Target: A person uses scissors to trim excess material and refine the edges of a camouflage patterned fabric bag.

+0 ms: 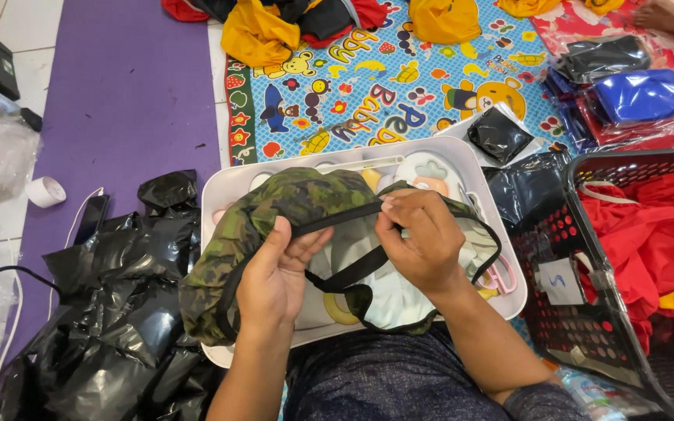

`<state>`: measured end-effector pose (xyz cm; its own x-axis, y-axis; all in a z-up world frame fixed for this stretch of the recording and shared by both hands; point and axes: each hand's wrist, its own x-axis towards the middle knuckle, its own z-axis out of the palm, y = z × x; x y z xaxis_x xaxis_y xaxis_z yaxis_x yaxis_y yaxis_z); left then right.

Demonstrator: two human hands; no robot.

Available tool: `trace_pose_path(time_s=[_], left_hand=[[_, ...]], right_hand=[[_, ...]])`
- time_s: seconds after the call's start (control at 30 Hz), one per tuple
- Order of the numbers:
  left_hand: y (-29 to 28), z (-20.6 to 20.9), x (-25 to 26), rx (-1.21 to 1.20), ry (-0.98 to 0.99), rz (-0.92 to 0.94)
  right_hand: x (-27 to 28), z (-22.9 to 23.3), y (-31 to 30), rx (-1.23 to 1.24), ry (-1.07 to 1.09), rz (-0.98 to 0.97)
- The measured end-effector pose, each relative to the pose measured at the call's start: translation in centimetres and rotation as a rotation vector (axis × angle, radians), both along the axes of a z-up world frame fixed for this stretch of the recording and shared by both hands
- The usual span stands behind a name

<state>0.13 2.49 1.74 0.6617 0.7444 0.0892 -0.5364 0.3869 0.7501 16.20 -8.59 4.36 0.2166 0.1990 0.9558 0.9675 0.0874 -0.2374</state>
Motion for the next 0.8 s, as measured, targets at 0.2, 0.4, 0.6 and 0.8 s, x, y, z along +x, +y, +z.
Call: trace_pose_path(time_s=[0.2, 0.4, 0.6, 0.8], left_hand=[[-0.5, 0.4, 0.1, -0.008, 0.022, -0.024], [-0.3, -2.4, 1.2, -0.078, -0.039, -0.050], [-1.2, -2.5, 2.4, -0.311, -0.127, -0.011], [-1.5, -0.5, 2.9, -0.396, -0.219, 0.086]], right_hand=[[-0.2, 0.0, 0.1, -0.015, 0.000, 0.047], [-1.9, 1.0, -0.1, -0.149, 0.148, 0.168], [-1.7, -0.8, -0.4, -0.218, 0.169, 0.163], [-1.7, -0.1, -2.6, -0.260, 0.204, 0.172]])
